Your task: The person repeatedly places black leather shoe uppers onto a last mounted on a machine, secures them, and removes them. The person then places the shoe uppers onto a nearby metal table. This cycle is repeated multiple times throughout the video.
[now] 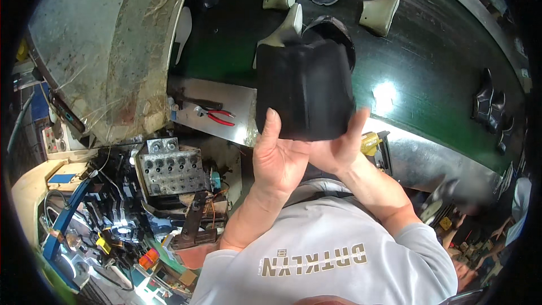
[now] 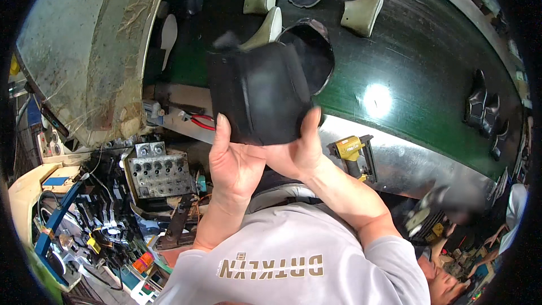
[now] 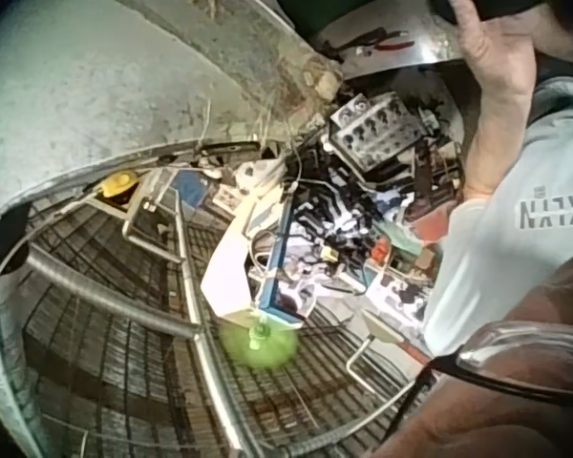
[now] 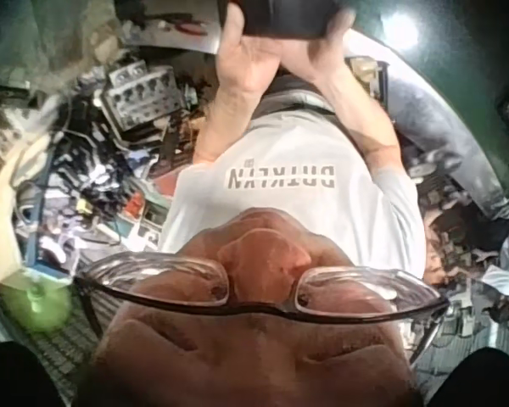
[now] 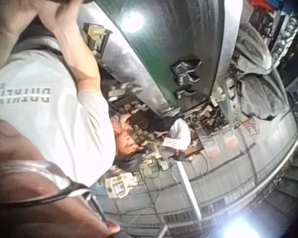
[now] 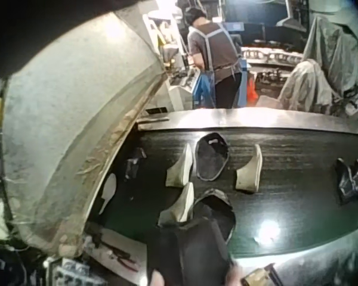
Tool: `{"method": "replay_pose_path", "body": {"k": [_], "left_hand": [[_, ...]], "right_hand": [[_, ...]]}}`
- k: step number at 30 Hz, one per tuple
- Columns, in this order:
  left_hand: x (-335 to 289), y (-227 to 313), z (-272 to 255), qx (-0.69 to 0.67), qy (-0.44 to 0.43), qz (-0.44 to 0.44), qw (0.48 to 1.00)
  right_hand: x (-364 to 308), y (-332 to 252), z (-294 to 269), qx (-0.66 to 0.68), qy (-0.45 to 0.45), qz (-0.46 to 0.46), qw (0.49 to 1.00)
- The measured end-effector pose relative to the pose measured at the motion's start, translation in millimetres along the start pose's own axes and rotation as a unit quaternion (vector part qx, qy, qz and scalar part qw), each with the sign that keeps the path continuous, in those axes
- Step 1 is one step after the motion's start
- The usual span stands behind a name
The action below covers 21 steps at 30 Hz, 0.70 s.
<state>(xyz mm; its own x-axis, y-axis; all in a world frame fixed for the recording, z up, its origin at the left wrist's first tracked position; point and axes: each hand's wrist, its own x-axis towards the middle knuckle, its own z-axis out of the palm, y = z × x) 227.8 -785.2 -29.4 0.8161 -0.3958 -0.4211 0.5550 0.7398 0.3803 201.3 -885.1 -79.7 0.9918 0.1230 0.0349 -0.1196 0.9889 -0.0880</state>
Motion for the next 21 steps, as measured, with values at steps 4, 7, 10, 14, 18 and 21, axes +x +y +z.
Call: {"method": "replay_pose_path", "body": {"k": [4, 7, 10, 14, 18, 21], "left_hand": [[-25, 4, -6, -0.106, -0.01, -0.011, 0.994], [-54, 13, -20, -0.154, 0.052, -0.051, 0.985], [-77, 13, -47, -0.176, 0.121, -0.044, 0.976], [-83, 12, -59, -0.152, 0.227, -0.066, 0.96], [-82, 17, -65, -0.205, 0.202, -0.096, 0.953], [-80, 18, -70, -0.203, 0.182, -0.118, 0.955]], "right_hand": [[-23, -3, 8, -0.002, 0.096, -0.01, 0.995], [-68, 0, 6, -0.094, 0.108, -0.021, 0.989], [-115, 3, -5, -0.096, 0.152, 0.027, 0.983], [-132, -1, -6, -0.071, 0.201, 0.044, 0.976], [-126, -8, 4, 0.054, 0.207, 0.024, 0.977], [-123, -15, 7, 0.114, 0.243, 0.043, 0.962]]}}
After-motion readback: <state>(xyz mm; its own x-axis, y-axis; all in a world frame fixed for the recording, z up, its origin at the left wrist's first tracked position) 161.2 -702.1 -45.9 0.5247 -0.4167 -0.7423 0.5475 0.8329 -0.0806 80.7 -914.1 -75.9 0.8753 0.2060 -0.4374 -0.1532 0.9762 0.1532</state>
